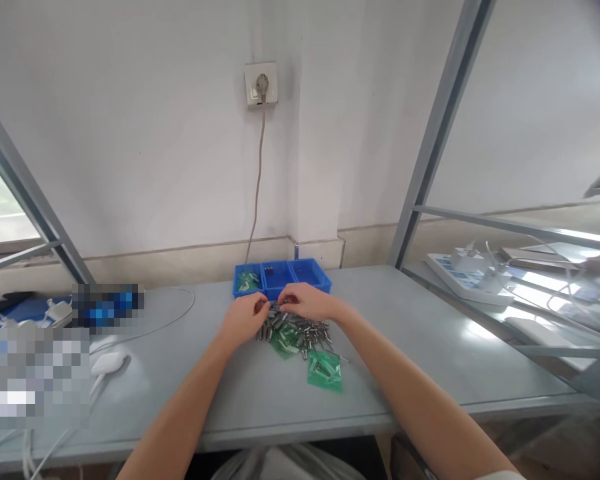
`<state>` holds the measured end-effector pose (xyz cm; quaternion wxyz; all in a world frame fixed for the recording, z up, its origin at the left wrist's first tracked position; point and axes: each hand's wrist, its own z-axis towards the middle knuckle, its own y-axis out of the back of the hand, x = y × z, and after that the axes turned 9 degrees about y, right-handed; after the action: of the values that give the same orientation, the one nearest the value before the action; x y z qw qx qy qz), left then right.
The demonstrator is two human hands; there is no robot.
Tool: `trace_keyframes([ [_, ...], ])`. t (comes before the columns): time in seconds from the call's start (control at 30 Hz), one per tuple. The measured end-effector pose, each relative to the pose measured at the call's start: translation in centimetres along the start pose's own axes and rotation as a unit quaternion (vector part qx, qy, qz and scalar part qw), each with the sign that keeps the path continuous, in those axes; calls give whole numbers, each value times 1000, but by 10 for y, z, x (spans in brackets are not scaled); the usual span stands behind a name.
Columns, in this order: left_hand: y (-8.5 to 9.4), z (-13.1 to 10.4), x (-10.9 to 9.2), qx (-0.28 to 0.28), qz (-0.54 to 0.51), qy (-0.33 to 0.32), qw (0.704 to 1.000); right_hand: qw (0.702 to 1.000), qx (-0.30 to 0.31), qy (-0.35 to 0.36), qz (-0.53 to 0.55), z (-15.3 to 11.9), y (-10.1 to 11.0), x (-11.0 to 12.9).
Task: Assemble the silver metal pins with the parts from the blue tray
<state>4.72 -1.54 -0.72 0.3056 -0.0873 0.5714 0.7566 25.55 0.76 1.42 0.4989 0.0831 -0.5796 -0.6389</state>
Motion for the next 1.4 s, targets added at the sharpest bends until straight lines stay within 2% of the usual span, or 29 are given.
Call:
trace_keyframes([
  [0.13,2,0,-3,8,-13,-12,1000,987,-127,-27,94,8,-6,9],
  [0.27,3,0,-6,-8,-29,-23,999,952,-189,-38,236,17,-19,10],
  [0.33,3,0,-5,-15,-37,-21,999,945,-207,-37,251,19,-25,10],
  [0.47,3,1,-1,-29,-60,-8,998,952,-219,-30,211,20,-31,12],
  [0.77,-3,7,5,-56,-115,-10,992,949,-232,-7,214,22,-33,10],
  [0.87,-4,7,5,-48,-126,-4,991,949,-226,-19,218,22,-33,11],
  [0.97,-3,6,6,-41,-98,11,994,967,-200,-41,154,19,-28,15],
  [1.1,-1,6,9,-41,-65,22,997,995,-86,-44,24,11,-20,14],
  [1.23,-2,8,10,-35,-43,12,998,999,18,-30,-17,7,-22,9],
  [1.33,-4,7,9,-22,-31,-1,999,999,38,-15,-21,7,-26,7],
  [1.4,-4,6,8,-13,-28,-6,999,1000,23,-4,-15,8,-27,7],
])
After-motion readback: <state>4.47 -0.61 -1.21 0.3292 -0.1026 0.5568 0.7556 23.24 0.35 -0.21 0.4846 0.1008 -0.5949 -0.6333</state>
